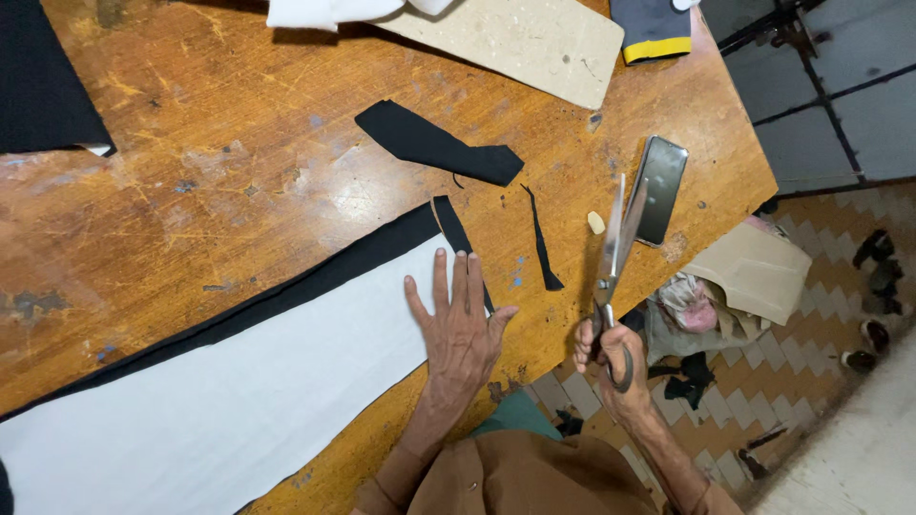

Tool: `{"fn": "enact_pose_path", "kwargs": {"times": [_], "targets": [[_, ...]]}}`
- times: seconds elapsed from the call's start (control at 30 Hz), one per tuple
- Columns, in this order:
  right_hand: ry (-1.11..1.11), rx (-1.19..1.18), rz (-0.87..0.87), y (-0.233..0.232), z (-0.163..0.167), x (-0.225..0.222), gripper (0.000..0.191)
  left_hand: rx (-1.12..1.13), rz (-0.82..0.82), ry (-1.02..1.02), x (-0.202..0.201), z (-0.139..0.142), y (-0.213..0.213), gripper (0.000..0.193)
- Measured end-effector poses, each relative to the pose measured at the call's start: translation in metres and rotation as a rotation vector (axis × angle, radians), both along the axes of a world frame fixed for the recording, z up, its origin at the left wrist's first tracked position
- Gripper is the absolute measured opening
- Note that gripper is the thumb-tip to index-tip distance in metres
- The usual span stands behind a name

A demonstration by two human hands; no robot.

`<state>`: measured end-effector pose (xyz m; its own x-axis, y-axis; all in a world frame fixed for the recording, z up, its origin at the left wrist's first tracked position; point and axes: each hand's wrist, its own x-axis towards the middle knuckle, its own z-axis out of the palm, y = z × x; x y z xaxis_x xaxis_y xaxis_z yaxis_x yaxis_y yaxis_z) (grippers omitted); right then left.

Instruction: The person uses shears to cut black fabric along a white paper pattern placed on a wooden table. They repeatedly position the pattern, cut the fabric, and remove the pattern to reveal the cut piece.

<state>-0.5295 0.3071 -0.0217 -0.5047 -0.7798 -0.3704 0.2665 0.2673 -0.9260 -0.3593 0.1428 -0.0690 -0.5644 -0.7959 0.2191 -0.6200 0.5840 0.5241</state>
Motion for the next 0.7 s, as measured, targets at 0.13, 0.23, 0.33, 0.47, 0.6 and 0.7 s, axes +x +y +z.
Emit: {"fn": "enact_pose_path", "kwargs": {"times": [0.13,0.23,0.33,0.47,0.6,0.7], "targets": [[-0.033,0.020,-0.123,0.034,-0.003,-0.011,0.064,-0.034,-0.148,0.003,-0.015,0.007,0.004,0.093],[-0.026,0.027,-0.135,0.052,-0.003,-0.022,0.064,0.427,-0.412,0.144,-0.015,0.021,0.013,0.089],[-0.048,0.020,-0.132,0.060,-0.006,-0.039,0.061,0.320,-0.235,0.254,-0.023,0.030,0.008,0.083],[-0.057,-0.006,-0.084,0.058,-0.014,-0.081,0.054,0.233,-0.119,0.180,-0.052,0.029,-0.015,0.081],[-0.080,-0.086,0.009,0.051,-0.017,-0.136,0.048,0.250,-0.169,-0.099,-0.086,0.033,0.017,0.088],[-0.009,-0.050,0.066,0.032,-0.017,-0.183,0.039,0.619,-0.700,0.186,-0.110,0.048,0.066,0.069]]}}
